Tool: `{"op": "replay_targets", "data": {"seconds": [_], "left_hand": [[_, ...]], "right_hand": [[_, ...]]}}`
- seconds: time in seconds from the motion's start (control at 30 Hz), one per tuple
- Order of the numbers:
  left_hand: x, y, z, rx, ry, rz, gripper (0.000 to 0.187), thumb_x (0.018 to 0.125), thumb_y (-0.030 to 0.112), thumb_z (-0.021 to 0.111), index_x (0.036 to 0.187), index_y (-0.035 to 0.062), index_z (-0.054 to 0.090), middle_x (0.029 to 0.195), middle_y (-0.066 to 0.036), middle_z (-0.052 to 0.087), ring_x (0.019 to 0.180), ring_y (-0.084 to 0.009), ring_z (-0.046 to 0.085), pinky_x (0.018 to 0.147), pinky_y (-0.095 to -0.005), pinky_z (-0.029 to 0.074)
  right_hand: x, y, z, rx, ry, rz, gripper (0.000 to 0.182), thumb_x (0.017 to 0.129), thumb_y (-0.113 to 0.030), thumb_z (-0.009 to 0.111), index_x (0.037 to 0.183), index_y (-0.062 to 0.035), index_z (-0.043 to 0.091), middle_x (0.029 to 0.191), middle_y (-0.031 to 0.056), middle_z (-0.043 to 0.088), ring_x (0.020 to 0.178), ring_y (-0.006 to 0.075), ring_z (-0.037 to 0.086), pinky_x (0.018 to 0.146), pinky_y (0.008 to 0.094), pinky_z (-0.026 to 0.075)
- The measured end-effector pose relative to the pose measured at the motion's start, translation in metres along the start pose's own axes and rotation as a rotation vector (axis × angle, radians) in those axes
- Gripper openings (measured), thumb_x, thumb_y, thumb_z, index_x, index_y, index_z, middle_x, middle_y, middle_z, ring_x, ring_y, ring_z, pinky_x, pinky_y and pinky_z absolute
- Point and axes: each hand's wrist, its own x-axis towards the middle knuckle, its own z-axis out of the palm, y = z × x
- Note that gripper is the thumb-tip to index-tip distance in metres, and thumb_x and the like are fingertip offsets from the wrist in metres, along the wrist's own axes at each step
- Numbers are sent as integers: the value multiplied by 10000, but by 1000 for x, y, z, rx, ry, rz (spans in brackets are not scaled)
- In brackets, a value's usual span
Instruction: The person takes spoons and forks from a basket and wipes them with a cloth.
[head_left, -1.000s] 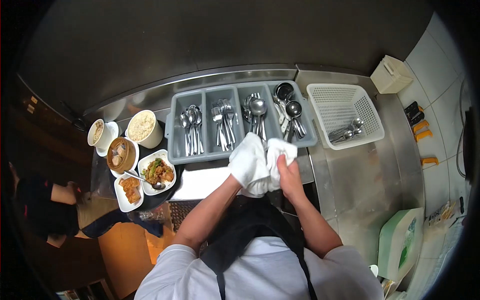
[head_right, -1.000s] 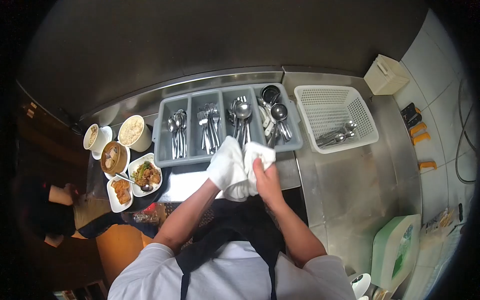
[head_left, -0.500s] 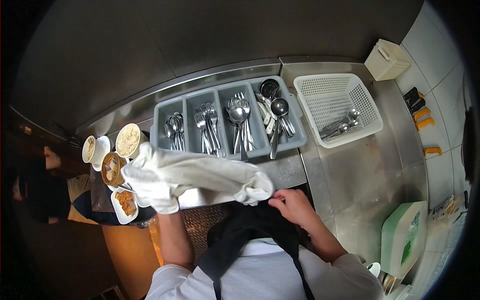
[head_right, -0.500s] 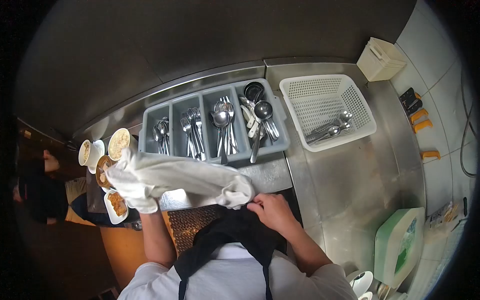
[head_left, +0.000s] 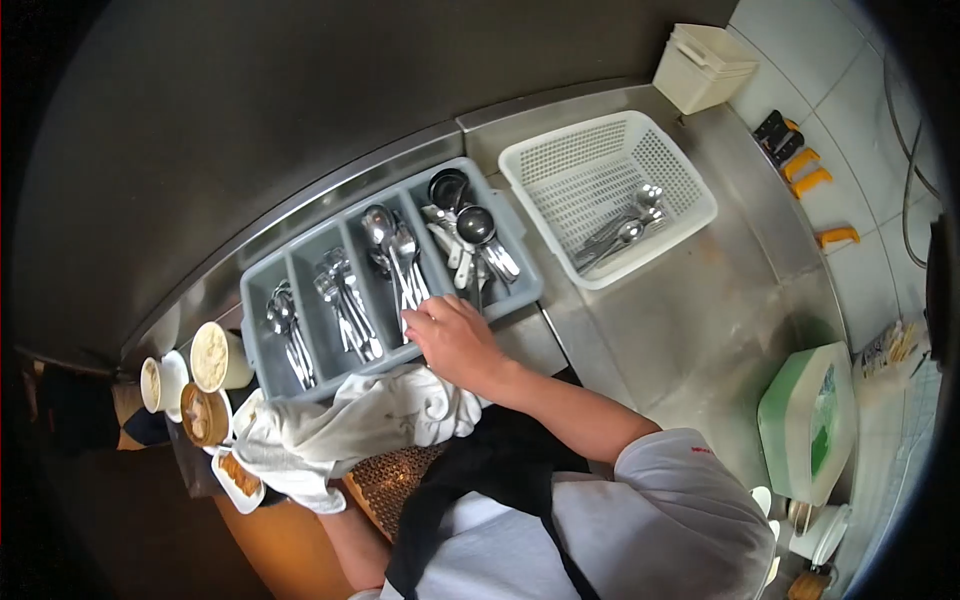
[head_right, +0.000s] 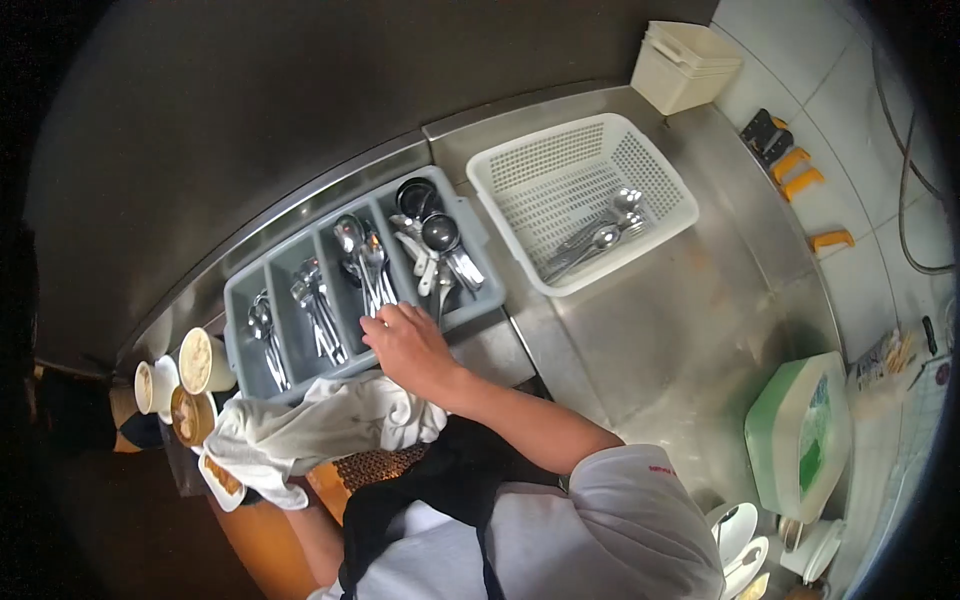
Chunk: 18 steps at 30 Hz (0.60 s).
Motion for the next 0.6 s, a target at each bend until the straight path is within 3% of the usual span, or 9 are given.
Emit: {"op": "replay_targets", "data": {"seconds": [0.1, 0.17, 0.2, 0.23, 0.3, 0.4, 0.43, 0.53, 0.6], "left_hand": [[3, -3, 1, -11, -13, -31, 179, 919, 175, 506, 1041, 45, 498, 887, -4, 495, 717, -84, 500, 640, -218, 443], [4, -5, 6, -27, -31, -49, 187, 917, 178, 508, 1047, 45, 497, 892, -7, 496, 723, -88, 501, 647, -222, 443], [4, -6, 10, -37, -42, -60, 191, 916, 180, 509, 1049, 44, 496, 895, -9, 497, 726, -90, 502, 651, -224, 443], [4, -7, 13, -51, -53, -67, 195, 915, 181, 511, 1052, 44, 495, 898, -10, 498, 730, -92, 503, 654, -227, 442], [1, -8, 22, -87, -87, -95, 202, 913, 184, 513, 1058, 43, 494, 903, -13, 500, 736, -96, 504, 661, -231, 442], [-4, -10, 32, -142, -164, -145, 215, 911, 188, 517, 1066, 42, 493, 912, -18, 502, 746, -103, 507, 671, -238, 441], [-6, -11, 35, -159, -189, -161, 219, 910, 189, 518, 1069, 42, 492, 914, -20, 503, 749, -105, 507, 675, -240, 441], [-9, -16, 33, -211, -244, -244, 231, 907, 194, 522, 1077, 41, 491, 923, -24, 506, 759, -111, 510, 685, -247, 441], [-12, -21, 26, -242, -274, -313, 239, 905, 196, 525, 1083, 40, 490, 928, -28, 507, 766, -116, 511, 692, -252, 440]], "right_hand": [[1, 39, -57, -181, -18, 21, 216, 853, -206, 647, 972, -28, 670, 933, 130, 651, 884, 315, 615, 789, 416, 490], [7, 86, -110, -351, -104, 306, 215, 888, -203, 564, 907, -23, 680, 844, 185, 641, 804, 366, 628, 734, 456, 503], [15, 104, -132, -357, -65, 586, 202, 873, -185, 569, 904, -21, 682, 877, 213, 650, 825, 380, 637, 747, 457, 508], [13, 176, -140, -615, -225, 644, 240, 874, -225, 588, 934, -14, 685, 949, 209, 666, 880, 386, 643, 771, 455, 516], [12, 222, -172, -663, -312, 878, 374, 875, -349, 611, 1030, -15, 675, 1088, 190, 656, 961, 364, 643, 802, 439, 520], [11, 248, -164, -686, -363, 1205, 549, 851, -488, 623, 1147, -25, 639, 1183, 162, 629, 1021, 330, 638, 803, 457, 518], [13, 259, -161, -644, -482, 1318, 690, 846, -608, 552, 1247, -48, 590, 1291, 155, 560, 1149, 303, 574, 853, 486, 487], [14, 283, -142, -741, -430, 1503, 743, 868, -669, 438, 1271, -62, 580, 1315, 153, 536, 1241, 313, 494, 913, 522, 438], [17, 281, -144, -687, -438, 1507, 735, 880, -656, 422, 1292, -62, 556, 1340, 177, 486, 1200, 362, 476, 837, 511, 419]]}}
